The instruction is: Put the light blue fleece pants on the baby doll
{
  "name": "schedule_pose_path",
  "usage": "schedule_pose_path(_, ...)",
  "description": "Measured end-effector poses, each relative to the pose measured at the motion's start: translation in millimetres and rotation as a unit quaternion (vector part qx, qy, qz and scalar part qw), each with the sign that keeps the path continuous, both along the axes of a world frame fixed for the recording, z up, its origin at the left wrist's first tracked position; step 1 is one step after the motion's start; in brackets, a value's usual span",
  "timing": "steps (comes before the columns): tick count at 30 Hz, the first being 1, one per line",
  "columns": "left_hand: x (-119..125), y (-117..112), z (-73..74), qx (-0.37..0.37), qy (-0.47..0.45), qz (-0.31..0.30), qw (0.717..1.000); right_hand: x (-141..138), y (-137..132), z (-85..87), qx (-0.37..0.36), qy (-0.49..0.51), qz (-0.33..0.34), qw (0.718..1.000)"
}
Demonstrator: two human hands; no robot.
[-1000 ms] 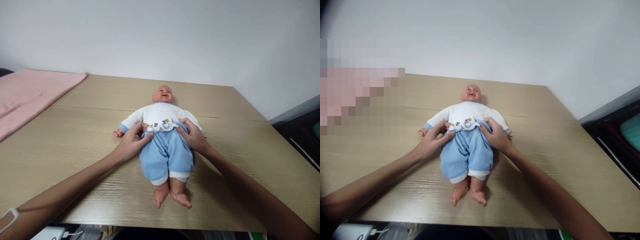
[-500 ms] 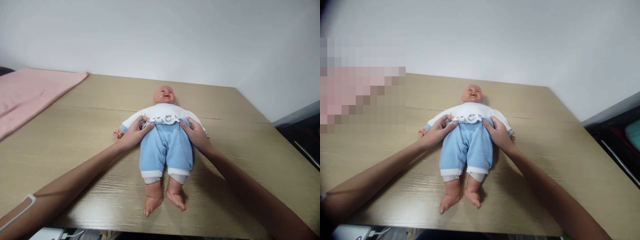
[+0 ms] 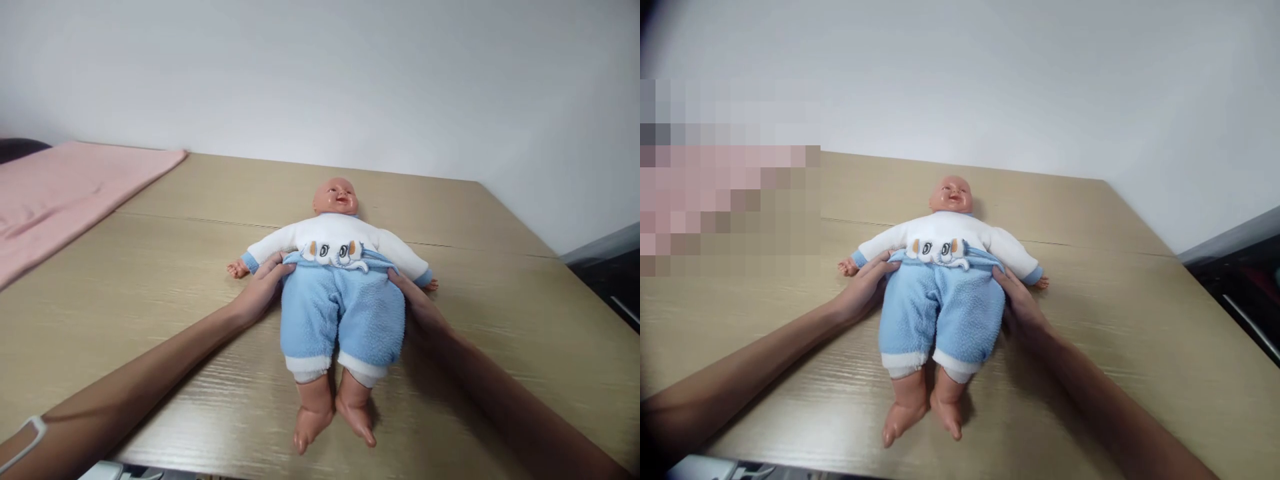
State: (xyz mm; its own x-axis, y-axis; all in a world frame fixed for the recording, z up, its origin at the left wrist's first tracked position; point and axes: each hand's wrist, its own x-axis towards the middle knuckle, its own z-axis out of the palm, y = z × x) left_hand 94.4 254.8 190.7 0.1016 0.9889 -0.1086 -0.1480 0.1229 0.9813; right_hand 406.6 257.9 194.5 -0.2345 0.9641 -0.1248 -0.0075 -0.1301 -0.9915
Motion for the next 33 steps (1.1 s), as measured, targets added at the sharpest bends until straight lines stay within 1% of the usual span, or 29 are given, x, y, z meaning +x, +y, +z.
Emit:
schedule_pose_path(2, 1, 6, -2.2, -0.002, -0.032, -0.001, 0.999, -4, 6, -0.8, 0.002, -0.006, 0.001, 1.000)
schedule_pose_path(5, -4, 13, -1.9, 0.042, 0.004, -0.035, 0.998, -1, 18, -3.5, 0.038, -0.027, -0.003, 0.999)
schedule_pose_path(7, -10, 16, 0.6, 0.066, 0.035, -0.067, 0.995, 6, 23, -2.9, 0.082, -0.056, -0.009, 0.995)
schedule_pose_path(9, -16, 18, 5.4, 0.086, 0.050, -0.096, 0.990, 12, 23, 2.5, 0.144, -0.112, -0.007, 0.983)
schedule_pose_path(11, -19, 18, 12.7, 0.138, 0.083, -0.106, 0.981, 14, 20, 13.1, 0.227, -0.187, 0.005, 0.956)
schedule_pose_path(12, -20, 19, 17.3, 0.182, 0.112, -0.104, 0.971, 13, 19, 19.9, 0.276, -0.226, 0.010, 0.934)
schedule_pose_path(14, -18, 23, 27.7, 0.267, 0.176, -0.102, 0.942, 7, 19, 33.9, 0.360, -0.295, 0.024, 0.885)
schedule_pose_path(15, -16, 26, 32.9, 0.290, 0.197, -0.107, 0.930, 2, 21, 39.9, 0.384, -0.314, 0.036, 0.868)
schedule_pose_path(16, -14, 29, 37.3, 0.292, 0.205, -0.117, 0.927, -3, 26, 44.5, 0.390, -0.317, 0.050, 0.863)
schedule_pose_path(17, -11, 34, 40.7, 0.273, 0.200, -0.127, 0.932, -8, 32, 47.3, 0.377, -0.306, 0.063, 0.872)
schedule_pose_path(19, -7, 43, 43.0, 0.196, 0.165, -0.133, 0.957, -15, 49, 47.0, 0.303, -0.253, 0.066, 0.916)
schedule_pose_path(20, -6, 47, 41.7, 0.152, 0.144, -0.122, 0.970, -16, 58, 44.1, 0.260, -0.225, 0.055, 0.937)
schedule_pose_path(21, -7, 50, 39.0, 0.112, 0.129, -0.109, 0.979, -16, 66, 39.7, 0.220, -0.206, 0.037, 0.953)
schedule_pose_path(22, -7, 53, 35.2, 0.082, 0.125, -0.098, 0.984, -14, 72, 34.4, 0.194, -0.198, 0.022, 0.961)
schedule_pose_path(24, -11, 54, 26.5, 0.064, 0.143, -0.093, 0.983, -7, 77, 22.8, 0.172, -0.206, 0.011, 0.963)
schedule_pose_path(27, -18, 48, 17.0, 0.102, 0.187, -0.107, 0.971, 8, 64, 9.4, 0.162, -0.220, 0.020, 0.962)
schedule_pose_path(30, -27, 40, 15.6, 0.124, 0.192, -0.135, 0.964, 22, 45, 6.3, 0.164, -0.219, 0.022, 0.962)
schedule_pose_path(33, -37, 36, 16.3, 0.120, 0.169, -0.190, 0.960, 30, 35, 8.9, 0.154, -0.187, 0.067, 0.968)
